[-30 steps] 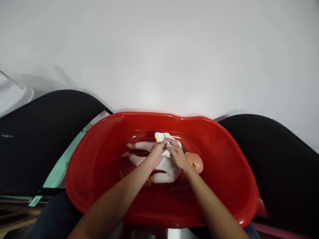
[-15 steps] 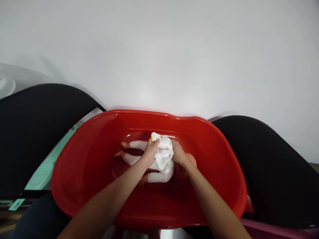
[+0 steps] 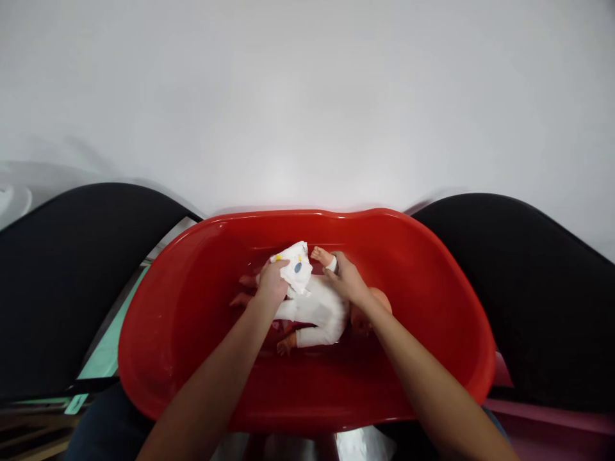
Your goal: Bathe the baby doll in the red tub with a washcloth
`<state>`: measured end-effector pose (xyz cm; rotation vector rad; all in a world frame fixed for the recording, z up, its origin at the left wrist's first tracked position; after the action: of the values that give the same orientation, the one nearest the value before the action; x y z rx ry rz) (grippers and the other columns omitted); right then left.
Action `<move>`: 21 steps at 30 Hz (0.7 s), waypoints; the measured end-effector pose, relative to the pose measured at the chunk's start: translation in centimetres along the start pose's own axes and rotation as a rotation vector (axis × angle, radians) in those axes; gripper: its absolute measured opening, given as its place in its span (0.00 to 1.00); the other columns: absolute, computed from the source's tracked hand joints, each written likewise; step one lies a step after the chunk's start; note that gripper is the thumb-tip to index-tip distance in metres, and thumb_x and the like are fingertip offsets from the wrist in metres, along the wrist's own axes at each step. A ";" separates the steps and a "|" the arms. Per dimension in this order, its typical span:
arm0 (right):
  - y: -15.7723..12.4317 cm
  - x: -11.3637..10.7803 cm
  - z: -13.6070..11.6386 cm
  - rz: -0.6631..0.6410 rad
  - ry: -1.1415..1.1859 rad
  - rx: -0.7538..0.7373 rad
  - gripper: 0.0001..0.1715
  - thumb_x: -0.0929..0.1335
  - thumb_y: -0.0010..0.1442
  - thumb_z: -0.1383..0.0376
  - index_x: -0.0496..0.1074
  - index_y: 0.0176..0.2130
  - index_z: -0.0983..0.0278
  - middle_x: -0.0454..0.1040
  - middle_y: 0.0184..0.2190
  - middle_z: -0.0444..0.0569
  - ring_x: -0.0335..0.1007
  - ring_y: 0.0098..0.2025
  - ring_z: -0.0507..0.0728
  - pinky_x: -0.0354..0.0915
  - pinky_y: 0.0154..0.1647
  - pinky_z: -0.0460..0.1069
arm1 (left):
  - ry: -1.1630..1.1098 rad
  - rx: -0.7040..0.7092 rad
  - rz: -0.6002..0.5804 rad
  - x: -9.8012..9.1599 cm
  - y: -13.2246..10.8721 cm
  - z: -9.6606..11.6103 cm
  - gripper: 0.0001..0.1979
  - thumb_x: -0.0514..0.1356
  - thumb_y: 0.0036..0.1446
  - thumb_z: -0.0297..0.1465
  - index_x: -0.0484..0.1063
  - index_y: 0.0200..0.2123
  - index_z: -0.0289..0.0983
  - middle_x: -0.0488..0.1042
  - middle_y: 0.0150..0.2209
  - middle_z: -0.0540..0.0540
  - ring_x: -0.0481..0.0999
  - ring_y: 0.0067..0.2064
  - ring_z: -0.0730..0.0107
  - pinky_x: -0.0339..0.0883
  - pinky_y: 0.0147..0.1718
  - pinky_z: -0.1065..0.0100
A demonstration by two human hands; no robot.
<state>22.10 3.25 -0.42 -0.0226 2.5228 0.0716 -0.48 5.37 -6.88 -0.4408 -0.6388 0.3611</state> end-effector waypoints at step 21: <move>0.2 -0.5 -1.0 -0.031 0.406 0.021 0.23 0.74 0.59 0.58 0.73 0.53 0.61 0.81 0.55 0.54 0.78 0.53 0.60 0.72 0.55 0.55 | 0.769 0.635 -0.355 5.8 -6.5 4.9 0.44 0.64 0.59 0.19 0.63 0.77 0.45 0.84 0.51 0.45 0.82 0.55 0.60 0.70 0.63 0.64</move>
<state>21.94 3.41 0.74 -0.0743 2.9276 0.0305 1.92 3.86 2.63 0.1593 0.1666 0.0250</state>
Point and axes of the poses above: each hand's wrist, its own y-axis towards the middle knuckle, its own x-axis out of the palm, z = x × y, the point moved 10 cm from there along y, towards the middle knuckle
